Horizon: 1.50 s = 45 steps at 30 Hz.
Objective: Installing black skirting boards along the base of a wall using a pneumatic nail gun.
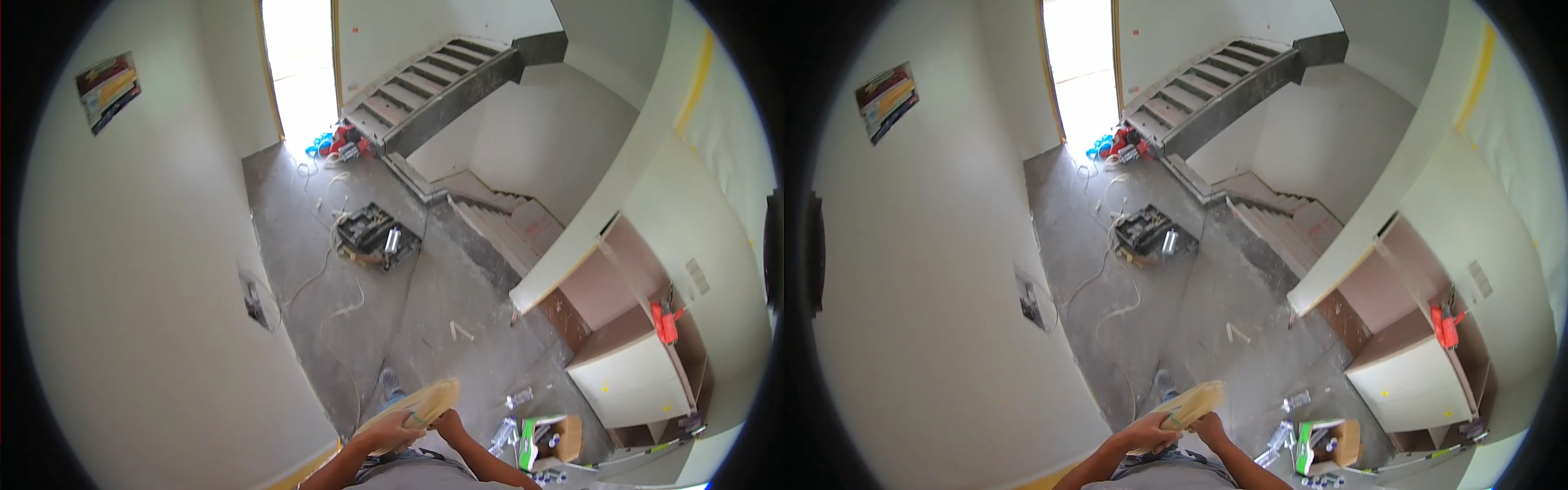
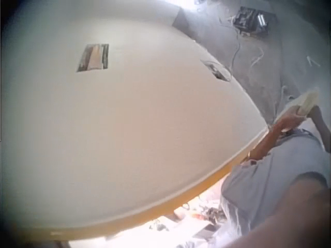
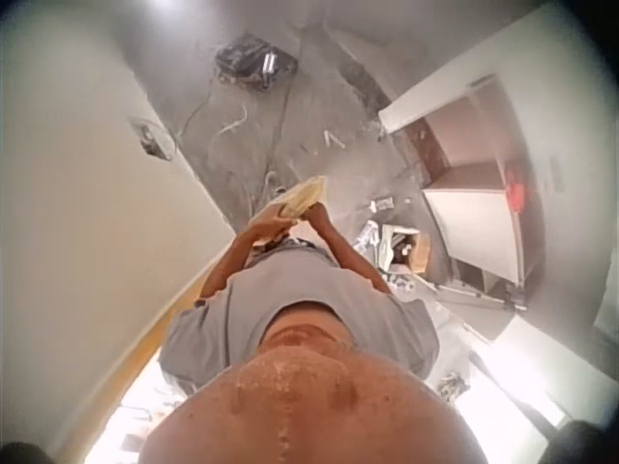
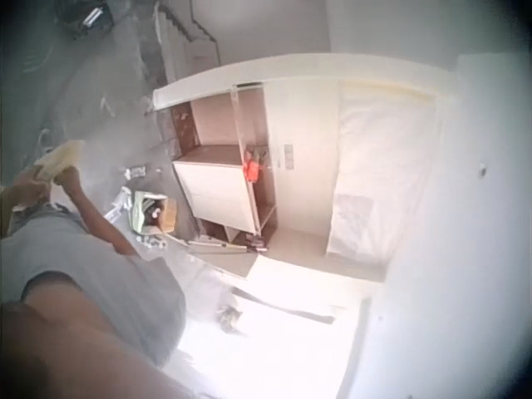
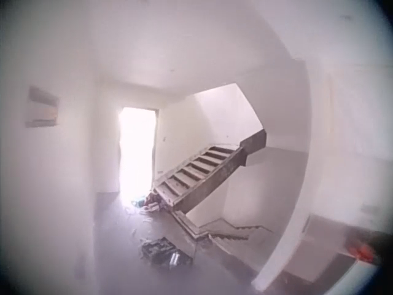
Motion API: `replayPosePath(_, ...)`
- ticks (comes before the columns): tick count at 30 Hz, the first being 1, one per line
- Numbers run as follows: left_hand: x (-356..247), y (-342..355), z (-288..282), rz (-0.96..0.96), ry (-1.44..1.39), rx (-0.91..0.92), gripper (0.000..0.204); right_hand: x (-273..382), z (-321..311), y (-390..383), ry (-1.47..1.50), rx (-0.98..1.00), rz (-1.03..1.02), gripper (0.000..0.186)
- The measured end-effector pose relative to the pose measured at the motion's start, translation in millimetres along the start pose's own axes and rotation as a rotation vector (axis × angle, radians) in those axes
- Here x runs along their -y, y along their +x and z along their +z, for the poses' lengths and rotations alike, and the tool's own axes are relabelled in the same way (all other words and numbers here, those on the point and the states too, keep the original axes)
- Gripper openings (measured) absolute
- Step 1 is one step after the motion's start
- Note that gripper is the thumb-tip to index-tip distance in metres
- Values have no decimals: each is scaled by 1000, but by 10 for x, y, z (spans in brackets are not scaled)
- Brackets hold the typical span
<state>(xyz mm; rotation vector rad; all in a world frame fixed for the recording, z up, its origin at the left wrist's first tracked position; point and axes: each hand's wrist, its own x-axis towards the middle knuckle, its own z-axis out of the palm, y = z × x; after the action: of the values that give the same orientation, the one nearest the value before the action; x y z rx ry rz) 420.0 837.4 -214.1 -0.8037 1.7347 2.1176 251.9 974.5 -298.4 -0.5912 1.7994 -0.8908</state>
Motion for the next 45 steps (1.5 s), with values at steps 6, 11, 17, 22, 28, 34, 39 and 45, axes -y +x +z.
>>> replayPosePath(6, -1180, 685, -1406, 94, -98, -284, 29, 568, -664, 1319, 134, 2, -105, 35)
replayPosePath(11, -1945, 814, -3016, 353, -770, -579, 32, 697, -1422, 2311, -251, -365, -162, 29)
replayPosePath(17, -2992, 595, -4610, 887, -865, -374, 41, -784, -1607, 2862, 444, -569, 519, 19)
replayPosePath(22, -3384, 857, -5879, 1071, -859, -149, 41, -1128, -1264, 3322, 83, -229, 852, 12)
replayPosePath(28, -4095, 691, -6902, 1179, -772, -207, 44, 1207, -1084, 6306, -744, 34, 100, 24)
replayPosePath(34, -4535, 598, -7780, 1205, -628, -303, 45, 5264, 258, 8235, 50, 163, -273, 30)
replayPosePath(39, -4739, 770, -8619, 1135, -621, -369, 50, 6335, 1467, 9225, 112, 340, -270, 29)
replayPosePath(45, -4502, 1273, -10394, 983, -865, -318, 48, 6862, 2389, 9933, 815, 290, 220, 22)
